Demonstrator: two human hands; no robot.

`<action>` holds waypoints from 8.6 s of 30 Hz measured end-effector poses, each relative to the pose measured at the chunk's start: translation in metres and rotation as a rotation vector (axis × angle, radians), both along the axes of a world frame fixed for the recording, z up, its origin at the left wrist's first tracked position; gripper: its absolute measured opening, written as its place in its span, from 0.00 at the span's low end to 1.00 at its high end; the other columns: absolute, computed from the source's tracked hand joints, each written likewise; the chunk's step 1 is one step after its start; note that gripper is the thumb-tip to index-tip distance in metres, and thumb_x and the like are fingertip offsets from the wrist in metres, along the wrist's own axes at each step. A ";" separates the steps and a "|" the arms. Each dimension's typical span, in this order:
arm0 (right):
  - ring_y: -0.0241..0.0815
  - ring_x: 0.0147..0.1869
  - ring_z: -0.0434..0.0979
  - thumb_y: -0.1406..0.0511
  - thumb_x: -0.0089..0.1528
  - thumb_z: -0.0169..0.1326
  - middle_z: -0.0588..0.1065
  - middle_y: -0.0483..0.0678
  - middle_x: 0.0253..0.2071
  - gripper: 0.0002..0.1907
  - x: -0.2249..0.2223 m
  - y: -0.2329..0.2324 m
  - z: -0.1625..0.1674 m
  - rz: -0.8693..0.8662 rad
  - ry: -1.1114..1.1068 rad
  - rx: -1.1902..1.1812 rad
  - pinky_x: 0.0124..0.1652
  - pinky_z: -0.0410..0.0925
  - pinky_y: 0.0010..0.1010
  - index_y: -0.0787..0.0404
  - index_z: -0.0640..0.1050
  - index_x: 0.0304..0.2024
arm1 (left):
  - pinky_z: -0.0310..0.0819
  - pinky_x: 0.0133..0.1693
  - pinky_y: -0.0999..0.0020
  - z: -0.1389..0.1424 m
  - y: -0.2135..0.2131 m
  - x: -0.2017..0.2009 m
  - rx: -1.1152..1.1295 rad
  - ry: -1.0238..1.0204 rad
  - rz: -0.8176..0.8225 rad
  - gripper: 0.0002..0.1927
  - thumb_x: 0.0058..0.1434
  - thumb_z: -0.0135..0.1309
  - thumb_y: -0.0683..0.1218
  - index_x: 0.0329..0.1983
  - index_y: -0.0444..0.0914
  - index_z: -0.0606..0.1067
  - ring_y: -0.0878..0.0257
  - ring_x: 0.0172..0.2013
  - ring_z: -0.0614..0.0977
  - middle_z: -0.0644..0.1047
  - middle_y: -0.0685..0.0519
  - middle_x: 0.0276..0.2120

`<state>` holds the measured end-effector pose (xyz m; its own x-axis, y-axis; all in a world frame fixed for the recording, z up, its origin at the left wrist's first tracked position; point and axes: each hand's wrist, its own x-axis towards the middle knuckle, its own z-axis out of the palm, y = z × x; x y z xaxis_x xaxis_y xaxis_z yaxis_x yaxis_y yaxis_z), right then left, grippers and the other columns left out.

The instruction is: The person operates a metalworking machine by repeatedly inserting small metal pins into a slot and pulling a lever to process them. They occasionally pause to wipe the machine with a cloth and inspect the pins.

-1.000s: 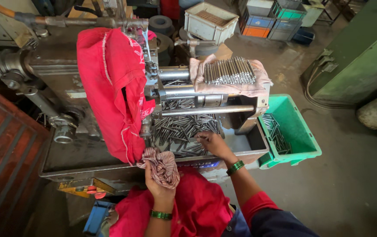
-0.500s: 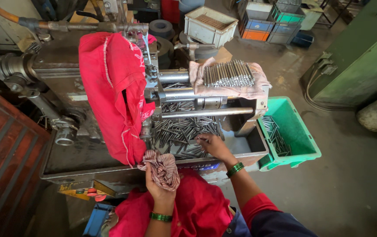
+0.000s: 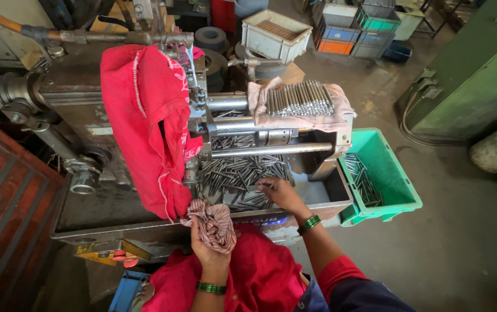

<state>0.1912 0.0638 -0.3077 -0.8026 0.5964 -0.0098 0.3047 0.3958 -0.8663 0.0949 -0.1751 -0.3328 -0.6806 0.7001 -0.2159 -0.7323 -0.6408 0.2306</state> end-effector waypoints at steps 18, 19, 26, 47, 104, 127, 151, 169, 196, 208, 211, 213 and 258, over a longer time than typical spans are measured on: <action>0.32 0.29 0.77 0.64 0.65 0.58 0.80 0.46 0.34 0.13 0.000 -0.003 0.002 0.008 0.010 0.010 0.31 0.72 0.27 0.63 0.82 0.50 | 0.83 0.28 0.49 0.007 -0.006 0.002 -0.012 0.005 -0.017 0.29 0.68 0.42 0.66 0.56 0.41 0.76 0.52 0.37 0.85 0.82 0.48 0.44; 0.32 0.28 0.77 0.64 0.65 0.58 0.80 0.46 0.34 0.13 0.000 -0.003 0.001 0.006 0.010 0.008 0.31 0.72 0.27 0.63 0.82 0.50 | 0.82 0.28 0.49 0.007 -0.007 0.002 -0.005 0.008 -0.011 0.29 0.68 0.42 0.66 0.56 0.41 0.76 0.52 0.37 0.85 0.82 0.48 0.44; 0.32 0.29 0.79 0.63 0.65 0.58 0.82 0.47 0.35 0.15 0.002 -0.004 0.001 0.001 0.010 0.006 0.32 0.73 0.26 0.63 0.81 0.52 | 0.82 0.27 0.49 0.004 -0.007 0.003 -0.033 -0.002 -0.003 0.29 0.68 0.41 0.66 0.56 0.41 0.76 0.52 0.37 0.85 0.83 0.48 0.45; 0.32 0.28 0.76 0.63 0.64 0.58 0.80 0.46 0.31 0.13 -0.002 -0.005 0.000 0.011 0.006 0.059 0.30 0.71 0.28 0.62 0.82 0.49 | 0.81 0.35 0.49 0.003 -0.012 -0.002 0.015 -0.039 0.003 0.29 0.68 0.42 0.65 0.54 0.39 0.77 0.50 0.41 0.85 0.83 0.48 0.45; 0.31 0.34 0.68 0.66 0.68 0.53 0.75 0.38 0.34 0.07 -0.186 0.033 0.162 0.140 0.401 0.080 0.33 0.62 0.26 0.61 0.80 0.45 | 0.77 0.47 0.58 -0.024 0.013 -0.001 0.175 -0.021 0.093 0.23 0.72 0.43 0.58 0.55 0.37 0.74 0.52 0.43 0.83 0.81 0.45 0.44; 0.28 0.33 0.62 0.58 0.70 0.54 0.70 0.37 0.28 0.16 -0.259 0.070 0.184 0.338 0.202 0.088 0.35 0.62 0.25 0.66 0.80 0.41 | 0.76 0.54 0.54 -0.025 0.045 -0.006 0.097 -0.112 0.041 0.26 0.70 0.43 0.59 0.58 0.34 0.72 0.49 0.48 0.82 0.80 0.41 0.48; 0.34 0.32 0.74 0.59 0.70 0.56 0.78 0.48 0.32 0.15 -0.196 0.073 0.195 -0.019 0.575 -0.162 0.33 0.70 0.24 0.65 0.83 0.43 | 0.75 0.54 0.54 -0.022 0.034 0.003 0.087 -0.117 0.034 0.25 0.70 0.43 0.58 0.59 0.36 0.72 0.50 0.49 0.82 0.80 0.43 0.48; 0.40 0.55 0.74 0.54 0.71 0.50 0.77 0.50 0.53 0.25 -0.233 0.019 0.133 -0.026 0.653 -0.461 0.57 0.69 0.34 0.63 0.76 0.64 | 0.74 0.55 0.55 -0.013 0.019 -0.002 0.116 -0.121 0.045 0.26 0.70 0.43 0.59 0.58 0.36 0.73 0.50 0.50 0.81 0.80 0.43 0.49; 0.52 0.86 0.26 0.31 0.63 0.25 0.37 0.53 0.83 0.54 -0.196 0.000 0.159 0.504 0.471 -0.441 0.75 0.26 0.48 0.59 0.45 0.79 | 0.78 0.48 0.56 0.002 0.005 -0.011 0.147 -0.107 0.064 0.25 0.71 0.42 0.59 0.54 0.35 0.75 0.51 0.44 0.83 0.82 0.46 0.45; 0.53 0.86 0.28 0.32 0.64 0.23 0.40 0.56 0.83 0.53 -0.194 0.000 0.156 0.449 0.529 -0.436 0.75 0.26 0.45 0.60 0.51 0.78 | 0.78 0.49 0.58 0.012 -0.017 -0.011 0.060 -0.107 0.223 0.23 0.71 0.43 0.59 0.57 0.40 0.74 0.53 0.46 0.83 0.80 0.49 0.48; 0.52 0.85 0.27 0.32 0.64 0.23 0.38 0.55 0.82 0.53 -0.191 -0.003 0.158 0.448 0.506 -0.442 0.75 0.26 0.43 0.59 0.49 0.79 | 0.78 0.47 0.58 0.006 -0.023 -0.014 0.062 -0.098 0.242 0.22 0.71 0.44 0.60 0.58 0.43 0.73 0.54 0.45 0.82 0.80 0.50 0.47; 0.52 0.86 0.27 0.32 0.65 0.23 0.38 0.56 0.82 0.52 -0.189 -0.004 0.161 0.475 0.513 -0.443 0.76 0.27 0.42 0.59 0.48 0.79 | 0.78 0.45 0.58 0.003 -0.026 -0.015 0.048 -0.087 0.264 0.22 0.72 0.45 0.61 0.58 0.44 0.74 0.54 0.44 0.82 0.80 0.51 0.46; 0.53 0.87 0.30 0.34 0.67 0.23 0.39 0.57 0.83 0.50 -0.185 -0.005 0.159 0.509 0.528 -0.434 0.77 0.28 0.43 0.59 0.47 0.79 | 0.76 0.30 0.63 -0.003 -0.072 -0.049 -0.098 -0.188 0.410 0.21 0.66 0.46 0.65 0.52 0.50 0.74 0.60 0.34 0.80 0.80 0.60 0.40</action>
